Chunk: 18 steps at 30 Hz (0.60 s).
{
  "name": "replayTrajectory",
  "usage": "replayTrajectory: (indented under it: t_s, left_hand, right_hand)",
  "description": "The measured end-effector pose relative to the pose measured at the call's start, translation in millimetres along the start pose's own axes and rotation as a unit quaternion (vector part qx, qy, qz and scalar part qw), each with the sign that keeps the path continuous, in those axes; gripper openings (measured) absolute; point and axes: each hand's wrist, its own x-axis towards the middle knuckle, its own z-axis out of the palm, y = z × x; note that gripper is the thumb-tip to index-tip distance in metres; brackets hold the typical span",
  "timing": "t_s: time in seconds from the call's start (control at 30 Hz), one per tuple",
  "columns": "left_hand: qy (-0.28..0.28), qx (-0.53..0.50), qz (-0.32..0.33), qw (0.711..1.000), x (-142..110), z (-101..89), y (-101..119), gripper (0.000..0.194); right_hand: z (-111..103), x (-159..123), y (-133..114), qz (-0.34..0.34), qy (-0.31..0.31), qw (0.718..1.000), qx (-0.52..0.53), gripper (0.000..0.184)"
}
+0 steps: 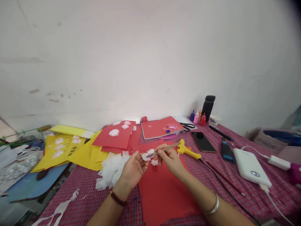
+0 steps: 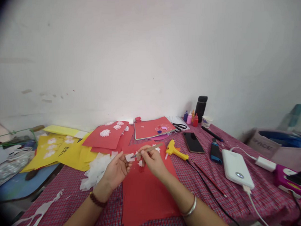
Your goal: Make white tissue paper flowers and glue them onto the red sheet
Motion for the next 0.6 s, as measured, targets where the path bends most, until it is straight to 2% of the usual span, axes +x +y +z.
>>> replayTrajectory:
  t_s: [0.13, 0.23, 0.33, 0.47, 0.6]
  left_hand:
    - [-0.030, -0.008, 0.007, 1.000, -2.0, -0.4, -0.9, 0.003]
    - [-0.059, 0.015, 0.038, 0.997, -4.7, 0.3, -3.4, 0.012]
    - [-0.051, 0.033, 0.053, 0.997, -4.7, -0.8, -5.3, 0.018]
    - [-0.041, 0.043, 0.061, 0.996, -1.7, -4.0, -7.1, 0.018]
    - [-0.059, 0.063, 0.061, 0.994, -1.9, -3.3, -7.8, 0.016]
  right_hand:
    - [0.0, 1.0, -4.6, 0.014, -0.004, 0.999, 0.034, 0.028]
    - [-0.6, 1.3, -5.1, 0.016, -0.007, 0.999, 0.050, 0.027]
    - [-0.4, 1.1, -3.2, 0.020, -0.008, 0.999, 0.046, 0.029]
    - [0.6, 0.7, 1.3, 0.020, -0.011, 0.999, 0.031, 0.029]
    - [0.7, 0.6, 3.7, 0.016, -0.011, 1.000, 0.021, 0.027]
